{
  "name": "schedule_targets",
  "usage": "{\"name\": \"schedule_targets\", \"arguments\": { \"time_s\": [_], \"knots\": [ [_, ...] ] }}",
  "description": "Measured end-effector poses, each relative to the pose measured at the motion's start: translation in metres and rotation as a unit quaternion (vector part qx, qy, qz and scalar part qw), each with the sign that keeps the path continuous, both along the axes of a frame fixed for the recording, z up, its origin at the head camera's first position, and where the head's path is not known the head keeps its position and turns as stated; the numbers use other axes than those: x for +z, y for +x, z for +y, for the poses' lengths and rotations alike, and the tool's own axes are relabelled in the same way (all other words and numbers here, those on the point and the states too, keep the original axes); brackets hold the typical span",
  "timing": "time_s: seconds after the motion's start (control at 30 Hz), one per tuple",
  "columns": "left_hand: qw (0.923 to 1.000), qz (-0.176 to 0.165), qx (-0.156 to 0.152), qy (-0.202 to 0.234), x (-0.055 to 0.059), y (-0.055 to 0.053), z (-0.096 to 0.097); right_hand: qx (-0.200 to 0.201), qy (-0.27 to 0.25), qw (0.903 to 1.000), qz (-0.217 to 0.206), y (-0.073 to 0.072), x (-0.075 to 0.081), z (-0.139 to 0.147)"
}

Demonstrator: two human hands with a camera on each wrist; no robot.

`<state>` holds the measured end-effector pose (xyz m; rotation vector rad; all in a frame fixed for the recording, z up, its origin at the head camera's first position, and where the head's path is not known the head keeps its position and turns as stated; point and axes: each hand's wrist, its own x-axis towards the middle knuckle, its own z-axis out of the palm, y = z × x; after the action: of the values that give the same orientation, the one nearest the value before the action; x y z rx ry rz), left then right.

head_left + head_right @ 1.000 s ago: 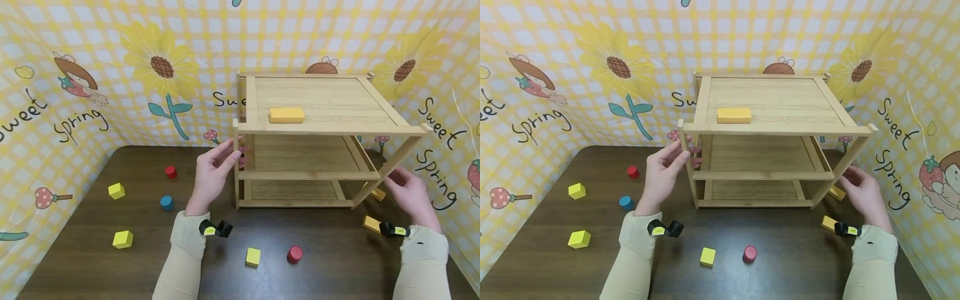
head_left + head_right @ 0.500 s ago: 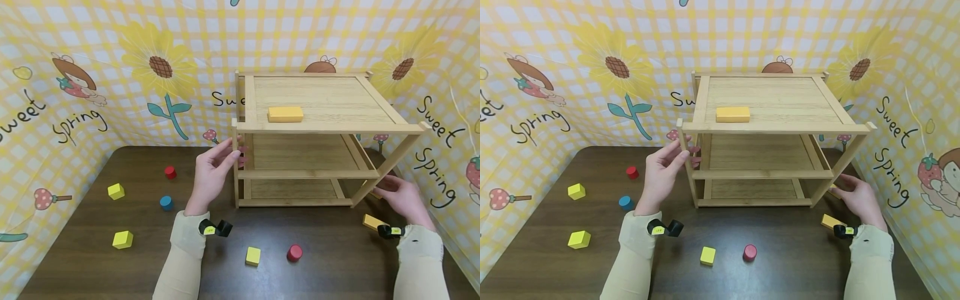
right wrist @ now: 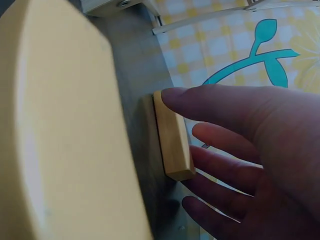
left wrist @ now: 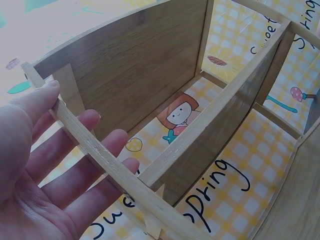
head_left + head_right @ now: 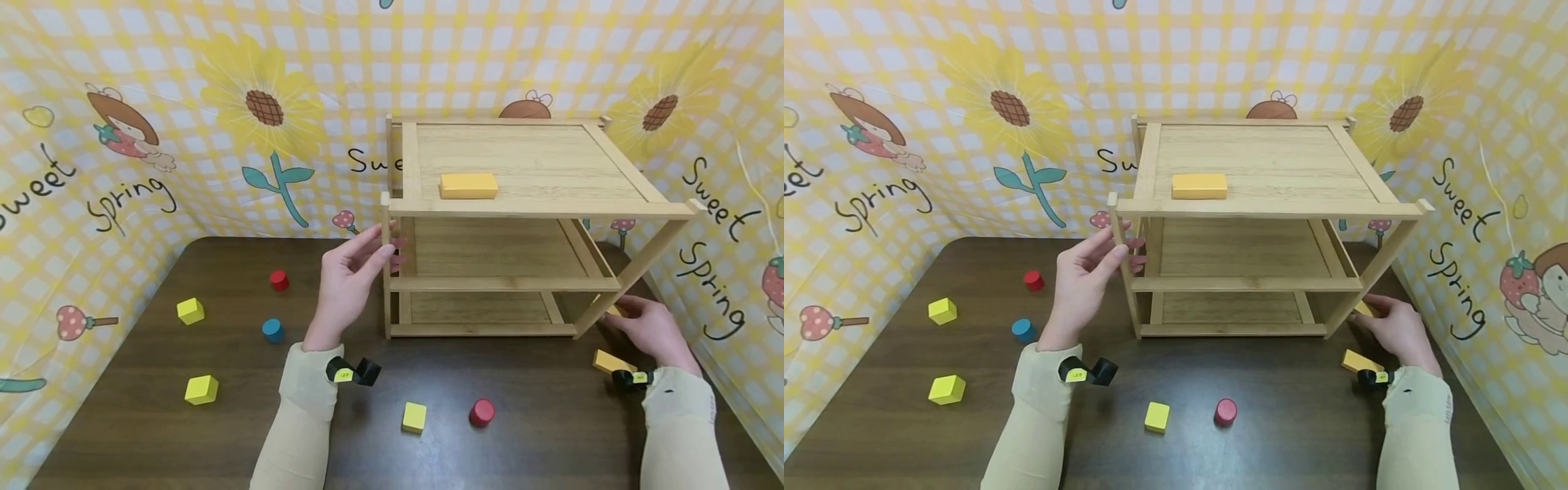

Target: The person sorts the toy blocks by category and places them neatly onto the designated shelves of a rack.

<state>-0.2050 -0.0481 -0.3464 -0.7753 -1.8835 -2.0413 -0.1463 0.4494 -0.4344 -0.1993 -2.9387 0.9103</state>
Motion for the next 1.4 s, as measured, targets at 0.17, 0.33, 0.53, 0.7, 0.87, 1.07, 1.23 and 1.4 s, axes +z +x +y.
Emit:
{"name": "schedule_targets", "arguments": {
  "time_s": [0.17, 0.33, 0.53, 0.7, 0.87, 1.07, 1.23, 1.4],
  "knots": [
    [1.0, -0.003, -0.002, 0.001, -0.0002, -0.0005, 0.0002, -0.011, 0.008, 0.9999, 0.005, -0.0017, -0.0043, 0.0007],
    [1.0, -0.004, -0.002, -0.001, -0.0006, -0.0002, -0.0002, -0.025, 0.023, 0.9993, 0.012, -0.0035, -0.0061, 0.001],
    [1.0, -0.002, -0.004, 0.001, -0.001, -0.0002, 0.0, -0.041, 0.021, 0.9989, 0.009, -0.0029, -0.0077, 0.0025],
    [1.0, 0.005, -0.007, 0.004, -0.002, -0.0012, 0.0003, -0.05, 0.026, 0.9984, 0.008, -0.0005, -0.0076, 0.004],
    [0.9998, 0.013, -0.011, 0.009, -0.0024, -0.002, 0.0002, -0.057, 0.026, 0.9981, 0.003, 0.0002, -0.0068, 0.0047],
    [0.9999, 0.007, -0.007, 0.005, -0.002, -0.0015, 0.0002, -0.064, 0.017, 0.9978, -0.001, 0.0017, -0.0074, 0.0045],
    [1.0, 0.008, 0.005, -0.002, -0.0011, -0.0007, 0.0009, -0.071, 0.005, 0.9975, 0.002, 0.0027, -0.0068, 0.0026],
    [0.9997, 0.018, 0.016, -0.006, 0.0, -0.0001, 0.002, -0.071, -0.004, 0.9974, 0.009, 0.0028, -0.0058, 0.0018]
  ]
}}
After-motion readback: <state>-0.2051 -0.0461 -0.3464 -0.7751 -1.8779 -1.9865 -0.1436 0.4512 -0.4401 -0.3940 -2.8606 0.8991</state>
